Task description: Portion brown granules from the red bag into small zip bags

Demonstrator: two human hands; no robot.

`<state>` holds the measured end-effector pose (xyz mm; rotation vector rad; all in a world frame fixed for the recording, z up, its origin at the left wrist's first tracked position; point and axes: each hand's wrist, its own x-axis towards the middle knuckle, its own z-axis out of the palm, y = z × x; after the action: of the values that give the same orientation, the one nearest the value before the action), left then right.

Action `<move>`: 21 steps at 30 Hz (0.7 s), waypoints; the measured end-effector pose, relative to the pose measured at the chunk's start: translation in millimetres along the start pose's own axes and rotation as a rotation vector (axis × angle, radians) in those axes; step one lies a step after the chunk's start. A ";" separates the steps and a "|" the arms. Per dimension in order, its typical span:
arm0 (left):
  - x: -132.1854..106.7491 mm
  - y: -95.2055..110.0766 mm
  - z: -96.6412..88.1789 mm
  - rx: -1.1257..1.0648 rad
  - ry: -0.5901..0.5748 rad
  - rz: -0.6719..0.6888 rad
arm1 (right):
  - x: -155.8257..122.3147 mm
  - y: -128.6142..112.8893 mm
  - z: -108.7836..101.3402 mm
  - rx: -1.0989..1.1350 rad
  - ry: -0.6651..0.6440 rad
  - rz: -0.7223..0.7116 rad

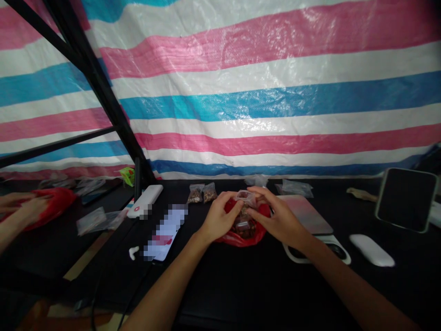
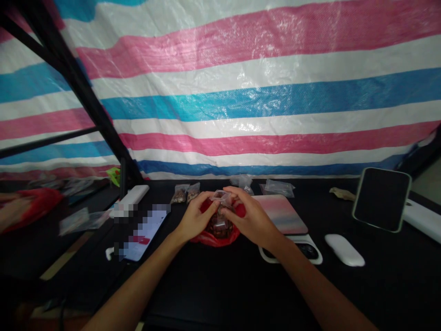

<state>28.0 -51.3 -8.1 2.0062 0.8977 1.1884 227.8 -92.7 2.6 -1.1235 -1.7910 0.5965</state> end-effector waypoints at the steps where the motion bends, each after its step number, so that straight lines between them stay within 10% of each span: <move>1: -0.1 0.0 0.3 -0.030 0.004 -0.012 | -0.2 -0.4 0.2 0.028 -0.006 0.007; 21: -5.3 11.3 0.7 -0.012 -0.031 0.000 | 2.6 -3.0 5.5 -0.006 0.143 0.002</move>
<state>29.4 -62.1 -2.1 2.0097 0.8728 1.1574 221.1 -91.5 3.4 -1.1430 -1.6702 0.4994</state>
